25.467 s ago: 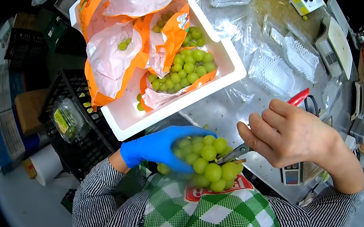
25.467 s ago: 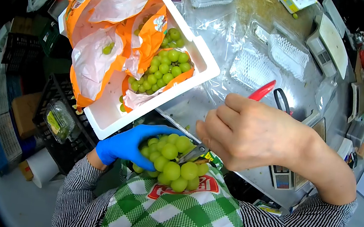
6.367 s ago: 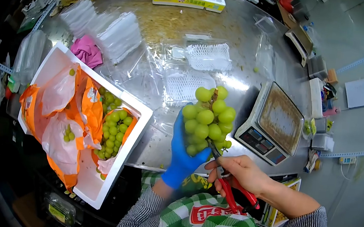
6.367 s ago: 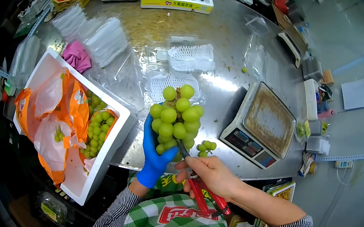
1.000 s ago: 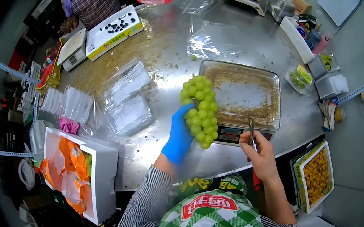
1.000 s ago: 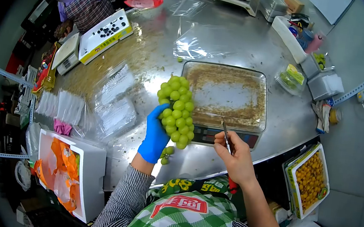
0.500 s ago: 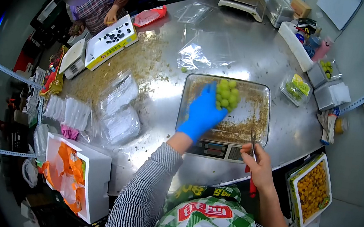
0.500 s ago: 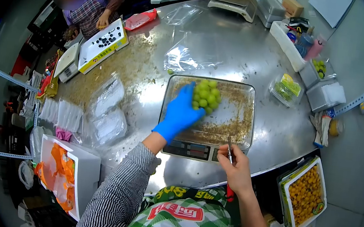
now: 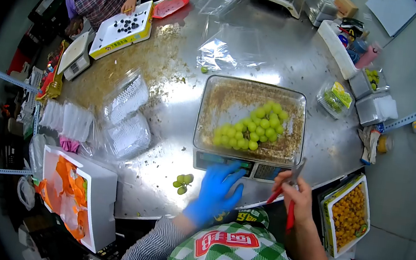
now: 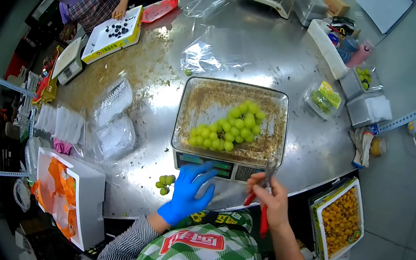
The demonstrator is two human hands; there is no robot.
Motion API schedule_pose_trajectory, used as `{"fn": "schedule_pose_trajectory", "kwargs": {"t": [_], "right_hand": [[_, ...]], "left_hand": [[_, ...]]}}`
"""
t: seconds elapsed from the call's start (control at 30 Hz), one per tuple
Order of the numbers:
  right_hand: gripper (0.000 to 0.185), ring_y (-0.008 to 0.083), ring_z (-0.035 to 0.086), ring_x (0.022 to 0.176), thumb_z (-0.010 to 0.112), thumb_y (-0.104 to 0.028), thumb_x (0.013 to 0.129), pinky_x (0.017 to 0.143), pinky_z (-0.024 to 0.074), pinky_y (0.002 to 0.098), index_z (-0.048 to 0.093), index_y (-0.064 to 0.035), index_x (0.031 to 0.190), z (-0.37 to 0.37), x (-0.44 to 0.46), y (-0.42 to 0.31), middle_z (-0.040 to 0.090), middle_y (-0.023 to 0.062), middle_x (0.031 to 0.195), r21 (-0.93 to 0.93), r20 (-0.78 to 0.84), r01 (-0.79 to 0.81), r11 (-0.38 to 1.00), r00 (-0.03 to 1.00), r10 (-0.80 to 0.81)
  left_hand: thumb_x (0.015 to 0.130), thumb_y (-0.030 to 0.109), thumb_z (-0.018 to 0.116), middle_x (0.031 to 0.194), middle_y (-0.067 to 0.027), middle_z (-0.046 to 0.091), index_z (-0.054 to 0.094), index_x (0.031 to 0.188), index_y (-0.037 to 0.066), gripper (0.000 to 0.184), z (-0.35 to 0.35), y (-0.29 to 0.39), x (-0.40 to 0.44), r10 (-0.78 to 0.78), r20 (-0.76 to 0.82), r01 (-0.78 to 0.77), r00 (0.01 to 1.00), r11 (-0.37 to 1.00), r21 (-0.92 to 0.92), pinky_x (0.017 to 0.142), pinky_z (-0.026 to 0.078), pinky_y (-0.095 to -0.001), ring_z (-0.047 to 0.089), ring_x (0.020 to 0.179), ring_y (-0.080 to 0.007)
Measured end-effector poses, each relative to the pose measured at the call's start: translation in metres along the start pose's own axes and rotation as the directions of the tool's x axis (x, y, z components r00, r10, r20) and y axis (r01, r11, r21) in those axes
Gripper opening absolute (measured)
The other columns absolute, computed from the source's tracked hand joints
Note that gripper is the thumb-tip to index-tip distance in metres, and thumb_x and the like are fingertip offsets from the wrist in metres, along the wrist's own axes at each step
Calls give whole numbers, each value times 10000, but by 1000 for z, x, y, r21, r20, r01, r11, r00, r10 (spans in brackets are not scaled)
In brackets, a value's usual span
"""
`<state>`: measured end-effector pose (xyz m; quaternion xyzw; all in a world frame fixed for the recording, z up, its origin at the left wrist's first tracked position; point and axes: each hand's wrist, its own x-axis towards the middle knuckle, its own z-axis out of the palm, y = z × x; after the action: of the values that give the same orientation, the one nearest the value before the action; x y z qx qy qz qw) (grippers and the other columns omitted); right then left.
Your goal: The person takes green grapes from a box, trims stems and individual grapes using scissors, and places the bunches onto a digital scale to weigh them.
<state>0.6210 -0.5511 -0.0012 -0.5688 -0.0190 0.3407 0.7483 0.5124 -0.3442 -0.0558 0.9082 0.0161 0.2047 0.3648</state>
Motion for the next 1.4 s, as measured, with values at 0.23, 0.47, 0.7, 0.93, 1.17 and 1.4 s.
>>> {"fn": "schedule_pose_trajectory", "kwargs": {"t": [0.23, 0.47, 0.7, 0.93, 1.17, 1.4], "right_hand": [[391, 272, 618, 1069, 565, -53, 893, 984, 460, 415, 522, 82, 1257, 10, -16, 50, 612, 188, 1181, 98, 460, -592, 800, 740, 491], [837, 302, 413, 1340, 670, -191, 779, 1147, 253, 387, 269, 40, 1477, 10, -38, 64, 432, 223, 1424, 80, 720, -664, 743, 554, 418], [954, 300, 446, 1309, 707, -250, 698, 1148, 242, 394, 260, 60, 1481, 37, -84, 75, 481, 201, 1374, -86, 675, -561, 823, 575, 462], [884, 285, 499, 1243, 688, -135, 696, 1114, 300, 405, 297, 78, 1460, 45, -133, 89, 530, 189, 1300, 6, 582, -480, 877, 716, 387], [511, 271, 627, 947, 542, -47, 810, 901, 489, 426, 432, 19, 1305, 50, -163, 100, 602, 145, 1018, 139, 139, -157, 978, 981, 138], [314, 116, 543, 709, 598, -43, 861, 683, 458, 251, 457, -13, 1139, 45, -84, 32, 537, 33, 809, -466, -146, 175, 867, 952, -270]], "left_hand": [[978, 140, 531, 1255, -117, 609, 584, 1257, -21, 326, 10, 43, -23, -474, 485, 636, 735, 234, -735, 999, 444, -332, 570, 1154, -197], [996, 162, 530, 1172, -152, 662, 659, 1071, -53, 261, -12, 43, -38, -423, 568, 605, 706, -58, -794, 927, 504, -337, 637, 1008, -184], [998, 227, 496, 1151, -150, 672, 654, 1079, -57, 335, -39, 41, -66, -354, 581, 635, 733, 50, -771, 873, 531, -318, 645, 985, -177], [985, 199, 520, 1202, -151, 653, 657, 1120, -36, 304, -70, 17, -89, -331, 445, 511, 833, 148, -847, 975, 472, -346, 627, 1090, -221], [930, 145, 606, 1046, -99, 701, 700, 992, -20, 200, -51, -18, -110, -526, 405, 594, 747, 255, -763, 885, 491, -299, 647, 912, -159], [836, 112, 705, 1145, -113, 646, 635, 1178, 60, 353, -33, -14, -44, -312, -215, 235, 926, 918, -320, 906, 458, -331, 612, 1036, -231]]}}
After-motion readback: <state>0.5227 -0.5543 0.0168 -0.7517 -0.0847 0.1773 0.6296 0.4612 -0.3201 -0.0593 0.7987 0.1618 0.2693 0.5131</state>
